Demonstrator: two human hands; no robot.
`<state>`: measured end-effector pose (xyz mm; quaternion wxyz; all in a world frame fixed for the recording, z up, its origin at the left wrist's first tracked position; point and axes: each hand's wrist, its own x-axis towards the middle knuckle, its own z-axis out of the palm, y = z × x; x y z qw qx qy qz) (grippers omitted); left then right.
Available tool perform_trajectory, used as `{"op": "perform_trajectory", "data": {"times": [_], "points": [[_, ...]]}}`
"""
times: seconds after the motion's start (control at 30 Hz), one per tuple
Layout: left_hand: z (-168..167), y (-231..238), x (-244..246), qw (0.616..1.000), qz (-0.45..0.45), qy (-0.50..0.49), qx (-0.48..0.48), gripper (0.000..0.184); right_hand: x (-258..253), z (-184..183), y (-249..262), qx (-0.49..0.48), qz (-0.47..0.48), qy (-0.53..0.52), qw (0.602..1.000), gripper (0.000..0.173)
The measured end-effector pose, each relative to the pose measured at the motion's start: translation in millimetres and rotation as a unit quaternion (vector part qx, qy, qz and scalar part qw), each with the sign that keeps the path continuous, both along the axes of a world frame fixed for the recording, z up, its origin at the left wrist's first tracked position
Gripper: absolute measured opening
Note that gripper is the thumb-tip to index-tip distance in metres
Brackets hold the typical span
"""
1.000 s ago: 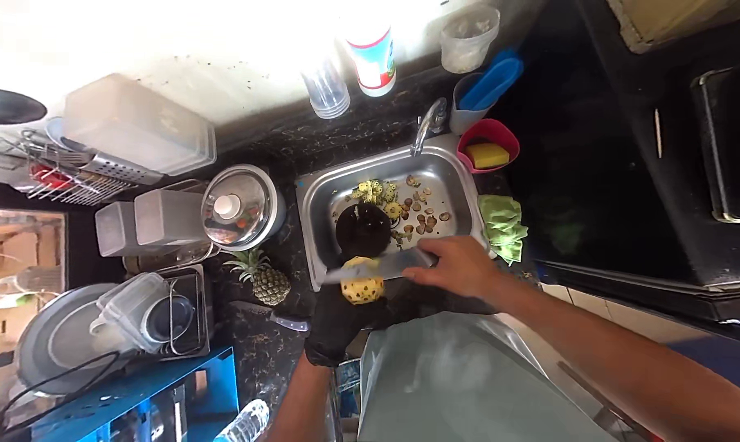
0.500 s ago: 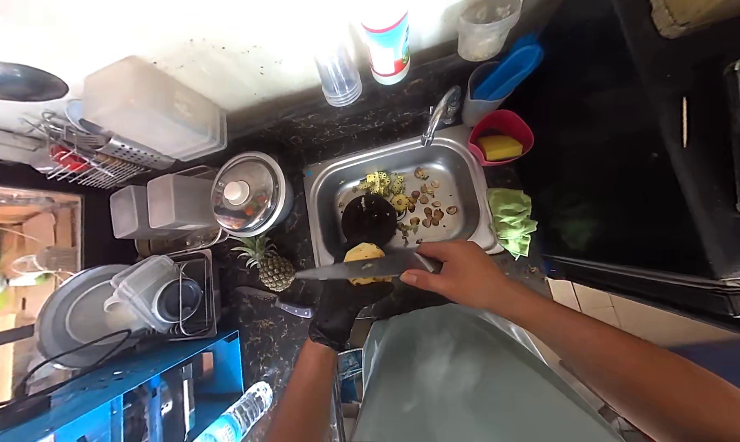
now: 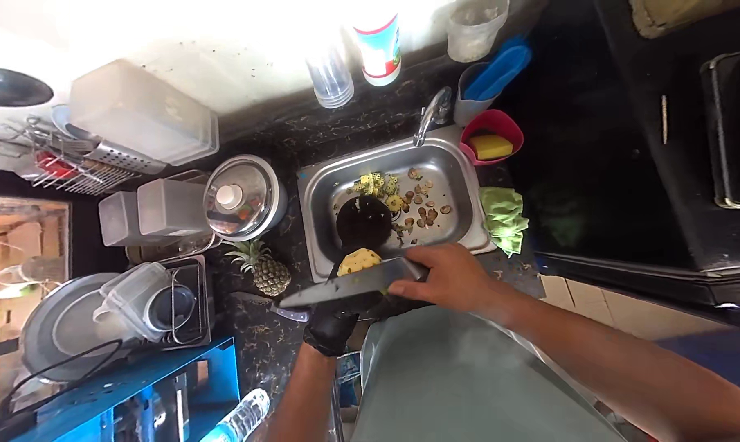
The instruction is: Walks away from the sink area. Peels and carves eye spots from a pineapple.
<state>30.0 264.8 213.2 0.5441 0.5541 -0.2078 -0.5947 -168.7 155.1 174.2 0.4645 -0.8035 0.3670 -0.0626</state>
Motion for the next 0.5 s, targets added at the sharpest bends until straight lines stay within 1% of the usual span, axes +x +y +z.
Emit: {"op": "perform_trajectory", "data": {"times": [0.03,0.07,0.1,0.13,0.17,0.2,0.27,0.33,0.37,0.43,0.5], "points": [[-3.5,3.5,0.2,0.999,-0.01,0.012,-0.028,0.033,2.8,-2.3,0.5,-0.025,-0.002,-0.005,1.0,0.074],[-17.3,10.0,6.2,0.996,-0.018,0.04,-0.079,0.039,3.1,-8.4,-2.2,-0.04,-0.016,0.0,0.999,0.075],[-26.1,11.9,11.3,0.994,-0.024,0.043,-0.099,0.052,0.8,-15.8,-8.2,-0.038,-0.037,0.026,0.998,0.076],[-29.7,12.5,15.9,0.994,-0.022,0.058,-0.092,0.065,-3.6,-22.9,-17.1,-0.014,-0.063,0.069,0.996,0.076],[-32.0,13.4,20.5,0.992,-0.02,0.091,-0.082,0.076,-9.5,-30.4,-26.9,0.017,-0.09,0.114,0.989,0.077],[-33.7,14.7,23.1,0.989,-0.002,0.13,-0.07,0.078,-15.4,-37.1,-34.9,0.045,-0.111,0.146,0.982,0.078],[-36.2,14.6,22.4,0.98,0.063,0.186,-0.024,0.071,-22.8,-40.8,-39.6,0.085,-0.127,0.148,0.977,0.074],[-34.3,2.9,17.3,0.963,0.129,0.232,0.039,0.066,-21.3,-32.8,-30.1,0.115,-0.113,0.102,0.982,0.071],[-35.1,-4.1,15.6,0.952,0.163,0.25,0.071,0.068,-17.9,-26.9,-23.4,0.116,-0.1,0.077,0.985,0.071],[-41.4,-10.0,10.0,0.936,0.215,0.264,0.089,0.065,-8.6,-14.1,-9.0,0.078,-0.066,0.042,0.994,0.074],[-51.6,-5.9,4.6,0.935,0.22,0.272,0.067,0.055,1.1,-8.0,7.3,-0.017,-0.037,0.018,0.999,0.078]]}}
